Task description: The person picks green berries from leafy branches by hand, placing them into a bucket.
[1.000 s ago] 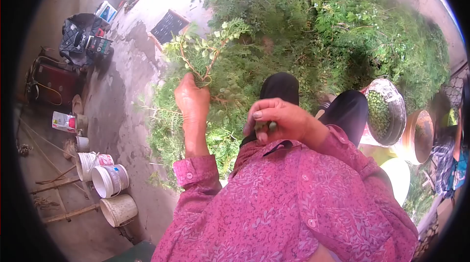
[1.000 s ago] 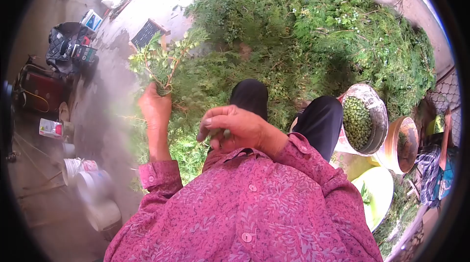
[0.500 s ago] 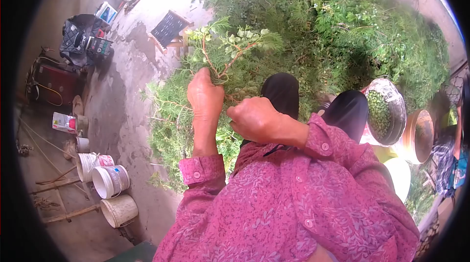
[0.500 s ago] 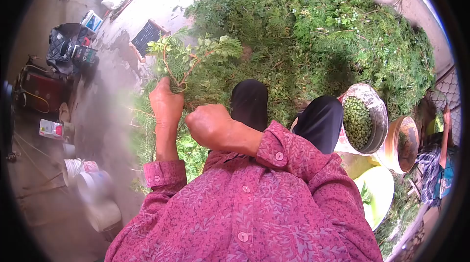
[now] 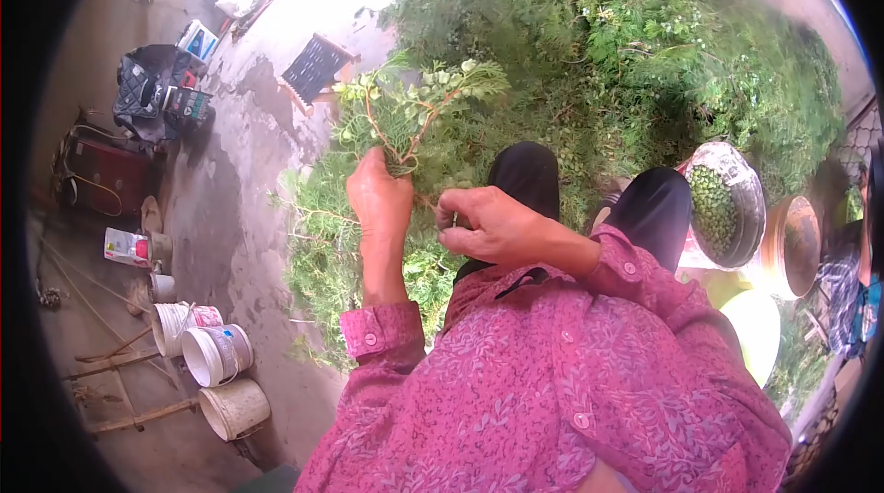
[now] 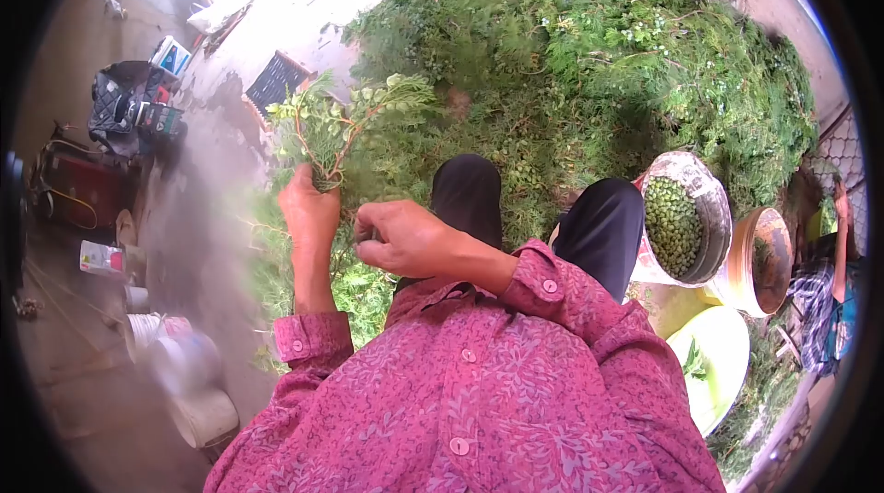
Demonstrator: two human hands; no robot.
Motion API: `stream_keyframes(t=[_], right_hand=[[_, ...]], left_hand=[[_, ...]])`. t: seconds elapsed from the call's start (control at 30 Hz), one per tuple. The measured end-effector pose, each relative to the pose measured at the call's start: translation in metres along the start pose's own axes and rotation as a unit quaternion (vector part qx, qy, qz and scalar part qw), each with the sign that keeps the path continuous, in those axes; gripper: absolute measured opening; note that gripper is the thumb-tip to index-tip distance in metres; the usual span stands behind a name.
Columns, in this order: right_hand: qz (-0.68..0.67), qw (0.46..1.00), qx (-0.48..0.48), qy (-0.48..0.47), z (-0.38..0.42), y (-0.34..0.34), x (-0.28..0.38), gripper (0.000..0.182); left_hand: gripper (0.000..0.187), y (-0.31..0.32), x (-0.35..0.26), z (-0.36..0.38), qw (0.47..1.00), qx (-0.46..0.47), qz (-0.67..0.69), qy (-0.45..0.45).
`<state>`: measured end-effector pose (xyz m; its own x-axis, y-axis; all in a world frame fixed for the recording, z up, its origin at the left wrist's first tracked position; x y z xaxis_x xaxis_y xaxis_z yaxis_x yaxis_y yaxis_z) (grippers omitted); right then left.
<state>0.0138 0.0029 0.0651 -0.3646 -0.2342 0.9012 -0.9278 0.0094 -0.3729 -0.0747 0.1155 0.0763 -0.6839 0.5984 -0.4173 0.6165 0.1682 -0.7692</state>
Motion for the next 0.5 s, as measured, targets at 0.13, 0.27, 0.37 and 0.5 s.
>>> stream_keyframes(t=[0.13,0.27,0.37,0.5], right_hand=[[-0.171,0.972,0.081,0.139,0.024,-0.009,-0.006,0.021],[-0.235,0.951,-0.044,0.194,0.039,-0.054,-0.019,0.015],[-0.098,0.99,-0.081,0.06,0.025,-0.05,-0.009,0.022],[0.119,0.993,-0.022,0.005,0.009,-0.015,0.024,0.024]], left_hand=[[0.015,0.004,0.008,-0.002,0.999,0.019,0.01,-0.037],[0.015,0.003,0.01,-0.001,0.997,0.021,0.027,-0.068],[0.014,0.003,0.001,-0.005,0.997,0.029,0.027,-0.059],[0.014,0.001,-0.017,-0.006,0.999,0.026,-0.017,-0.013]])
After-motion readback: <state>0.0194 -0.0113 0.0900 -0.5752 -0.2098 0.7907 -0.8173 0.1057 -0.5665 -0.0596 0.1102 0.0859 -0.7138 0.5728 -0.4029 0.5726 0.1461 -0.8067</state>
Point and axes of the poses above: each hand's wrist, its own z-axis away from the middle knuckle, its own y-axis out of the palm, x = y × z, the point moved 9 cm from there along -z, towards the middle knuckle, and after that the axes turned 1 degree about x, right-handed, at the moved point
